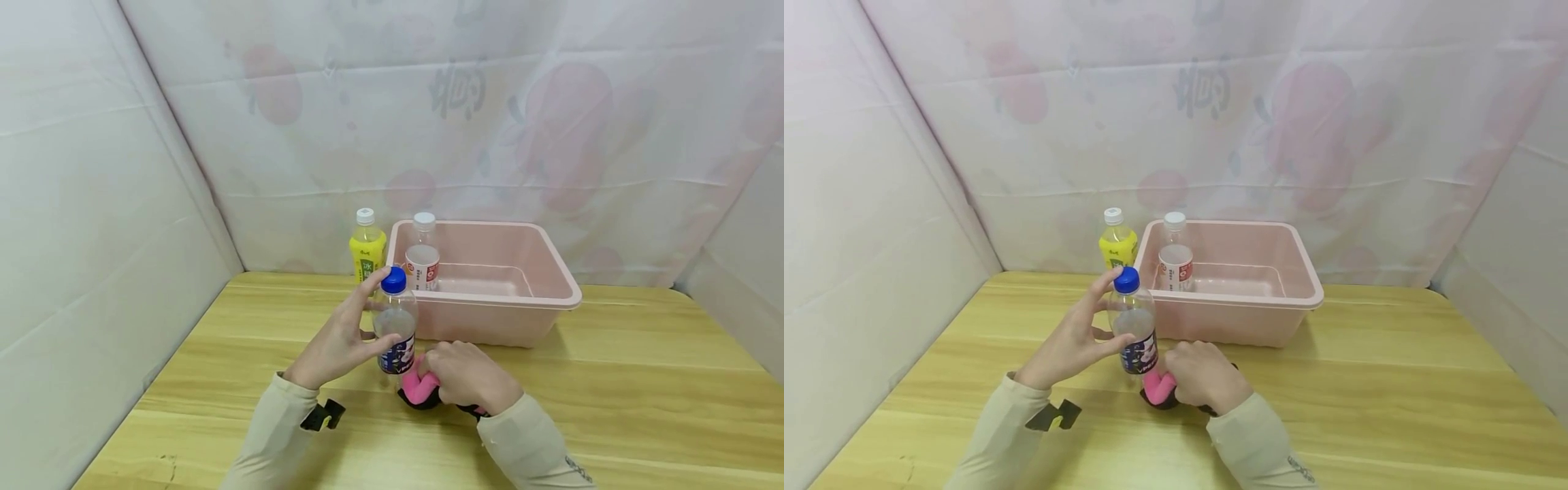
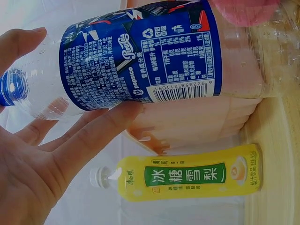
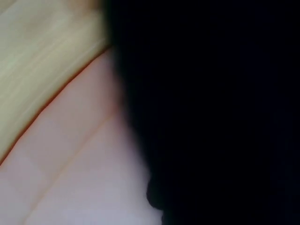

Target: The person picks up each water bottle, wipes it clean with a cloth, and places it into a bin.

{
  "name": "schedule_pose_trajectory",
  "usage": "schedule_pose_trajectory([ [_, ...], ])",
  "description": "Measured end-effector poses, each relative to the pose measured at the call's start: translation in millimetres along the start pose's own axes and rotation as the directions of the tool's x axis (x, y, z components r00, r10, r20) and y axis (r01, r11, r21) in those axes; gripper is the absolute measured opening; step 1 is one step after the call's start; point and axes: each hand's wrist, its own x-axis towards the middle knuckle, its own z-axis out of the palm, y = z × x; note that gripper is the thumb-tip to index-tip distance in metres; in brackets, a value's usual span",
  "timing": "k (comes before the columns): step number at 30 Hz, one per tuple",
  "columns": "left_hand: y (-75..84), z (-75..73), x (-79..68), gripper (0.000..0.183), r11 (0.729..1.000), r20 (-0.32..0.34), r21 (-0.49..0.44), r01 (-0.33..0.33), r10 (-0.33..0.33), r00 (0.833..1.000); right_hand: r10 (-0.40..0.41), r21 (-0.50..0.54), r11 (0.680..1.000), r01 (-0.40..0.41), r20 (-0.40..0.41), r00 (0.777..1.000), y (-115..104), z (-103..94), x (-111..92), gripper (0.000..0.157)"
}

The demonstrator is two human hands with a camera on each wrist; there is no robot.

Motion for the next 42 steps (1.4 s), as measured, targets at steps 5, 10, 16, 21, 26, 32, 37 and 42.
schedule_pose_trajectory([
  [5,-0.5,-0.2,0.0,0.092,1.000,-0.005,0.004,0.000,0.000,1.000,-0.019,-0.010,1.000,0.018,-0.046,0.999,2.4,-8.9,-2.0,0.033],
  [10,-0.9,-0.4,1.2,0.092,1.000,-0.002,0.002,-0.008,0.008,1.000,-0.058,-0.017,0.998,0.055,-0.251,0.966,7.4,-20.3,-7.0,0.035],
  [16,-1.4,-0.9,2.9,0.092,1.000,0.007,-0.001,-0.022,0.022,1.000,-0.157,-0.050,0.986,0.157,-0.576,0.802,7.8,-29.7,-9.2,0.041],
  [21,-2.7,-1.2,1.1,0.094,1.000,0.005,-0.003,-0.015,0.015,1.000,-0.186,-0.048,0.972,0.229,-0.750,0.635,5.1,-35.4,-9.5,0.047],
  [26,-4.2,0.1,-0.2,0.094,0.999,0.007,0.000,-0.039,0.039,0.999,-0.101,0.036,0.962,0.271,-0.875,0.474,1.7,-40.0,-9.1,0.046],
  [32,-4.8,0.9,1.5,0.092,0.997,0.008,0.031,-0.070,0.070,0.998,-0.024,0.104,0.933,0.346,-0.937,0.349,-4.3,-42.6,-6.6,0.044],
  [37,-5.3,0.5,1.3,0.092,0.998,0.014,0.022,-0.054,0.053,0.998,-0.033,0.101,0.921,0.375,-0.942,0.335,-6.3,-40.4,-4.3,0.043],
  [42,-5.0,0.3,1.0,0.093,0.999,0.019,0.017,-0.050,0.050,0.999,-0.036,0.108,0.933,0.344,-0.921,0.388,-4.7,-39.4,-5.9,0.044],
])
